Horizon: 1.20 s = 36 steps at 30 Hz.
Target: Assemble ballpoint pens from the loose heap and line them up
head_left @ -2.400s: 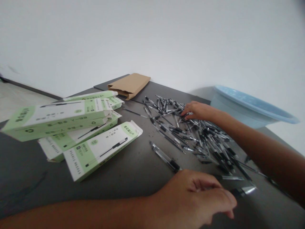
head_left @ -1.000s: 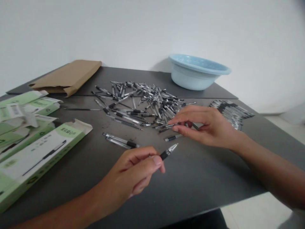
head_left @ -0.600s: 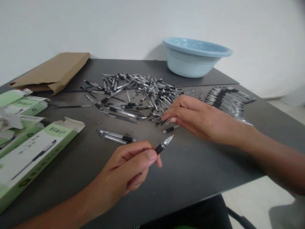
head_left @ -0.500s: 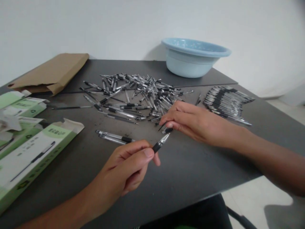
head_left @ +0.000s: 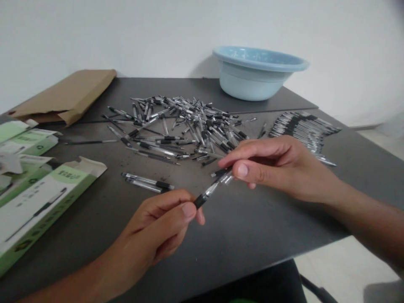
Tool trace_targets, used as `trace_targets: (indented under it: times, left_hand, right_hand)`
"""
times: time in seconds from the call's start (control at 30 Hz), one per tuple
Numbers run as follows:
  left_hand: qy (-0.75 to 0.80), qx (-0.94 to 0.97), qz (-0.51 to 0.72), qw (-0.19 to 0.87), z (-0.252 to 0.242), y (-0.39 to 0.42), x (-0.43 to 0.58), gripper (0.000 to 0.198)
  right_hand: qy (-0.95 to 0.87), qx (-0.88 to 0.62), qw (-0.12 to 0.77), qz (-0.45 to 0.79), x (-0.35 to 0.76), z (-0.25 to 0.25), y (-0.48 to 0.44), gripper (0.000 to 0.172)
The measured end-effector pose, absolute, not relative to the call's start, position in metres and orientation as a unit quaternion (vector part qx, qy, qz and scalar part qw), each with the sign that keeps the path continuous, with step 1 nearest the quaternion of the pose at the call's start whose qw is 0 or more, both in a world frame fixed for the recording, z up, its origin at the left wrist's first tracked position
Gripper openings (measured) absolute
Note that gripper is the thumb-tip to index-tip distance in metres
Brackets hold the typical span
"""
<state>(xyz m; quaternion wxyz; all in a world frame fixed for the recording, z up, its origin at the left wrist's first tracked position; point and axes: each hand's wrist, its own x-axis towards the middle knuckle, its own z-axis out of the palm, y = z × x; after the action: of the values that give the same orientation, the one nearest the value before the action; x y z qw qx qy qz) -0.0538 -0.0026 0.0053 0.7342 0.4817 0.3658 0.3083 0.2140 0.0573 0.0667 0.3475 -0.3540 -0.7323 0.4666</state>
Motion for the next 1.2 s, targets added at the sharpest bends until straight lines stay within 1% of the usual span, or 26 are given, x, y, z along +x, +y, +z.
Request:
trace_targets:
  times: [0.2,0.37,0.6,0.77,1.0,1.2]
  left_hand:
    - [0.387,0.489,0.293,0.725,0.005,-0.005,-0.056,0.041]
    - [0.385,0.49,0.291,0.726,0.004,-0.006,-0.057,0.043]
    - [0.399,0.491,0.287,0.72,0.004,-0.007,-0.056,0.045]
    - [0.4,0.481,0.285,0.726,0.007,-0.007,-0.056,0.047]
    - [0.395,0.484,0.28,0.729,0.013,-0.006,-0.054,0.045]
    - [0.399,0.473,0.273,0.736,0.012,-0.004,-0.053,0.044]
  right_hand:
    - [-0.699,-0.307,0.4,0.507,0.21,0.068,0.053,0.023]
    - [-0.734,-0.306,0.427,0.43,0.215,0.068,0.053,0.024]
    - [-0.768,-0.276,0.426,0.392,0.218,0.069,0.054,0.03]
    - [-0.789,-0.279,0.414,0.357,0.217,0.071,0.051,0.026]
    - [-0.804,-0.297,0.416,0.305,0.217,0.072,0.046,0.024]
    - [-0.81,-0.292,0.406,0.307,0.219,0.072,0.046,0.027]
